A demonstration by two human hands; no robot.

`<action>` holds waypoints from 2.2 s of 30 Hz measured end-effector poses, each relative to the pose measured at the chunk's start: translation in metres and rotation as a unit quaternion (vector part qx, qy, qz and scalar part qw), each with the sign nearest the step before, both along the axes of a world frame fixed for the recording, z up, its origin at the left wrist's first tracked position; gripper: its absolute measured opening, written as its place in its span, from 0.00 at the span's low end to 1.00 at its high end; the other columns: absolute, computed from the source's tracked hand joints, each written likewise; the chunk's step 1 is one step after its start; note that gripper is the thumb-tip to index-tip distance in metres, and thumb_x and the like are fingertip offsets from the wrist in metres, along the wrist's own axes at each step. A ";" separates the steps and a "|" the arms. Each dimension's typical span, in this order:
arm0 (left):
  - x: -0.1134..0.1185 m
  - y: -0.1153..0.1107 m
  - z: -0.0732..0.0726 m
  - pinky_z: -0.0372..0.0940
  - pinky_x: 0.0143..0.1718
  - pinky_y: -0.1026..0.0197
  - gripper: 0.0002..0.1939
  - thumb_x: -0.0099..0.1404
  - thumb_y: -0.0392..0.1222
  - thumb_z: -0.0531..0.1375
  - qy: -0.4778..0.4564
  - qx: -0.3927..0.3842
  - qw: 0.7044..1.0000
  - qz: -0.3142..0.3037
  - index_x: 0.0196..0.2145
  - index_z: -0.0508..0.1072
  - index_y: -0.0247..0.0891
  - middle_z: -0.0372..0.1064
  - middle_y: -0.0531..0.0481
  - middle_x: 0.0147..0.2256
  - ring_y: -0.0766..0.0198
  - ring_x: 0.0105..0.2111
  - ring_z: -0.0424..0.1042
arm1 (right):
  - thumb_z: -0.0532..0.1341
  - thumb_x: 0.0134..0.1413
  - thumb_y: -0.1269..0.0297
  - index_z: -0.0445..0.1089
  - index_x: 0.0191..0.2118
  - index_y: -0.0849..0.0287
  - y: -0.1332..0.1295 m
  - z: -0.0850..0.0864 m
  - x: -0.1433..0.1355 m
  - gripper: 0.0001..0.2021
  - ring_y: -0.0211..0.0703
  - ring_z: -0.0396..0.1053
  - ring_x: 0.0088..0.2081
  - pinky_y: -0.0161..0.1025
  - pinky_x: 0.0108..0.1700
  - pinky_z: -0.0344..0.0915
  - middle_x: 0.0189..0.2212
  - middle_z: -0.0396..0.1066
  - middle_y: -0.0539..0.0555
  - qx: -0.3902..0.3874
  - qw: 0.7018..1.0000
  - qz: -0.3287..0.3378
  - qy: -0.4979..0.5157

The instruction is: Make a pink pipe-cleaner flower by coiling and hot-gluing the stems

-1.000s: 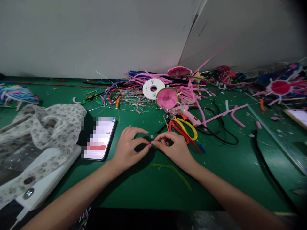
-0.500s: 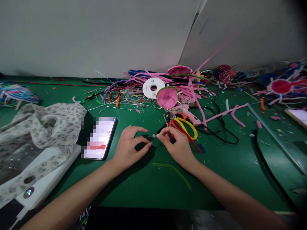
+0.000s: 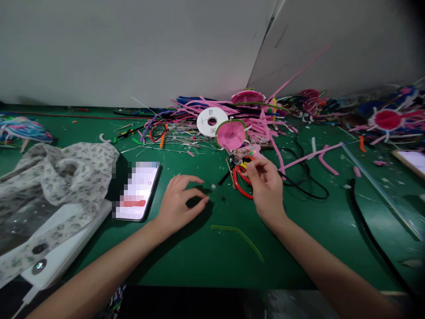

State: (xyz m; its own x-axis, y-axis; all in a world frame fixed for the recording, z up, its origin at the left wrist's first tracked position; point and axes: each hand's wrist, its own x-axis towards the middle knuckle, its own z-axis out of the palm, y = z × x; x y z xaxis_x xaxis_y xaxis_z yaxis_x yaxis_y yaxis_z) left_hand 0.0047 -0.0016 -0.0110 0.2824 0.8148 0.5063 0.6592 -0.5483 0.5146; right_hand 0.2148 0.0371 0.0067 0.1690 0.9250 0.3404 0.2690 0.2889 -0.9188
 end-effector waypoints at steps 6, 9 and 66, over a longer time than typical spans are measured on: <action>-0.001 0.000 0.000 0.59 0.52 0.43 0.05 0.62 0.41 0.61 0.009 -0.008 1.000 -0.001 0.29 0.75 0.42 0.70 0.49 0.44 0.57 0.46 0.68 | 0.59 0.57 0.63 0.67 0.32 0.56 -0.007 0.011 -0.002 0.05 0.40 0.66 0.33 0.39 0.37 0.63 0.29 0.68 0.51 0.036 0.974 0.156 -0.159; -0.001 0.001 0.000 0.59 0.52 0.43 0.04 0.61 0.40 0.62 0.011 -0.006 1.000 -0.003 0.29 0.75 0.42 0.70 0.49 0.43 0.57 0.46 0.68 | 0.61 0.54 0.65 0.67 0.31 0.58 -0.011 0.012 -0.006 0.03 0.41 0.66 0.33 0.40 0.37 0.63 0.29 0.68 0.52 0.046 0.951 0.200 -0.232; -0.002 -0.001 0.001 0.58 0.52 0.43 0.05 0.63 0.42 0.60 0.033 -0.021 0.999 -0.019 0.31 0.75 0.42 0.70 0.48 0.44 0.57 0.46 0.68 | 0.55 0.57 0.78 0.63 0.39 0.56 -0.015 -0.011 -0.006 0.09 0.39 0.71 0.39 0.39 0.41 0.70 0.35 0.72 0.53 0.254 0.898 0.275 -0.230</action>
State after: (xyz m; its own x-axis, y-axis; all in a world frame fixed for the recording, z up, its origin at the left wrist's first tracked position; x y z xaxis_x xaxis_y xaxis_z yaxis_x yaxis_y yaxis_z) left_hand 0.0032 -0.0026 -0.0105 0.3442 0.8231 0.4517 0.6719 -0.5520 0.4938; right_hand 0.2092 0.0219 -0.0047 -0.5319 0.5312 0.6595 0.2744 0.8449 -0.4592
